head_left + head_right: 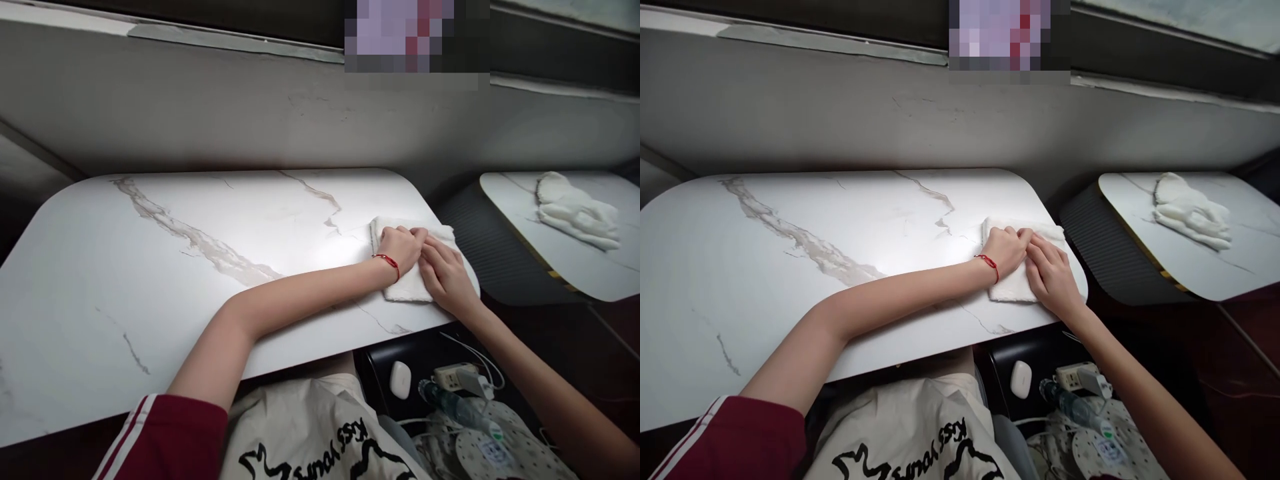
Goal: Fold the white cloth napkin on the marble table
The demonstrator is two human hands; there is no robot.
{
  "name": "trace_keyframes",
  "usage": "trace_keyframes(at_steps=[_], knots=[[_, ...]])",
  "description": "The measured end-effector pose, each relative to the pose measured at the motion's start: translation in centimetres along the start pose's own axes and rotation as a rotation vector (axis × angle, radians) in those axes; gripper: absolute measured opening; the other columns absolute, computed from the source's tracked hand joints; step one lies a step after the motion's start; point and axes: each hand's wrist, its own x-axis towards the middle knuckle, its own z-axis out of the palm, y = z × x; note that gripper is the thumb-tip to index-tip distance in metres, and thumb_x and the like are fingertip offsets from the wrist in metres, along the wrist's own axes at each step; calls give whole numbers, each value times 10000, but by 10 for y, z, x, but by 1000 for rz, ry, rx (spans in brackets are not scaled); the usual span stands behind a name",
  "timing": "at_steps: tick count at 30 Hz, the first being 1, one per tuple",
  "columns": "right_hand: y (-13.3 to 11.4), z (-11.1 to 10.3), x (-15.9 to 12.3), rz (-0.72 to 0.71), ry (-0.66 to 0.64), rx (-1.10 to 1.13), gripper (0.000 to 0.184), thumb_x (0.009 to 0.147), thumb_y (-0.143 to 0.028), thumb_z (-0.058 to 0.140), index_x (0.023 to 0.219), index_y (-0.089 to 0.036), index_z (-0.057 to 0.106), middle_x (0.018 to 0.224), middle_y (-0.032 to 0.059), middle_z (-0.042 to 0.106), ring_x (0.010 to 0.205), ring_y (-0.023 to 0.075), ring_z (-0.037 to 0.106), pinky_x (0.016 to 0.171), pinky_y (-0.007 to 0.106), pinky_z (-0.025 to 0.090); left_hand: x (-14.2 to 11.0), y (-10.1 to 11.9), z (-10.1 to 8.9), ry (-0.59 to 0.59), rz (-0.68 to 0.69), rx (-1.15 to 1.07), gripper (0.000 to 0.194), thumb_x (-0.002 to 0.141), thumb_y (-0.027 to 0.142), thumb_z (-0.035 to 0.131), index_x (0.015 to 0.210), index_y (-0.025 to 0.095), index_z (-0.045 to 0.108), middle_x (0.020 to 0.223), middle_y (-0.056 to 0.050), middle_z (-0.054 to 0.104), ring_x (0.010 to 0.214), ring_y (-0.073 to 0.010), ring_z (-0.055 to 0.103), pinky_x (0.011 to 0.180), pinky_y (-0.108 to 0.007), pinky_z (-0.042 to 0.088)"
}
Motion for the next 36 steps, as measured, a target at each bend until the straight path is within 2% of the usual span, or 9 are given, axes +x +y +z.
trace_keyframes(at_steps=[3,8,14,20,23,27,36], knots=[[-16,4,10,-1,-23,17,453,1014,-309,352,1422,-318,549,1467,82,594,1381,329,540,1104,560,451,-13,-11,-7,-67,47,23,318,1006,114,366,1242,87,577,1116,-194,663,970,-275,661,688,-344,419],[-24,19,42,-4,-36,46,442,995,-292,367,1388,-308,570,1460,88,599,1384,329,534,1099,567,441,-9,-39,-21,-102,-56,-24,351,1026,162,386,1334,57,519,1154,-214,676,1035,-274,671,767,-353,432],[-12,46,98,-44,-31,104,456,963,-274,378,1364,-309,591,1440,65,619,1400,315,521,1130,574,413,11,-80,-32,-72,-178,5,366,1040,210,373,1365,82,482,1237,-218,674,1132,-269,653,886,-349,417],[-14,78,161,-110,-38,140,460,937,-255,390,1340,-291,610,1433,64,627,1401,286,520,1142,525,414,24,-131,-40,-12,-313,41,416,1036,220,352,1415,87,461,1258,-215,668,1139,-275,657,892,-338,412],[-17,92,182,-117,-12,152,452,931,-243,380,1309,-286,626,1419,62,638,1389,281,531,1146,511,410,28,-152,-44,24,-343,34,445,1020,218,363,1433,75,451,1241,-209,678,1153,-288,647,897,-342,413],[-16,99,191,-115,-27,156,443,949,-261,369,1313,-298,619,1432,53,629,1386,281,530,1144,516,409,31,-165,-47,39,-365,22,443,1001,221,376,1410,83,474,1199,-195,695,1135,-292,644,881,-344,415],[-15,92,186,-130,-85,140,458,997,-295,334,1387,-268,571,1519,75,553,1442,292,467,1172,516,372,35,-163,-47,24,-364,46,467,1006,237,380,1435,73,460,1184,-202,694,1138,-307,647,883,-360,416]])
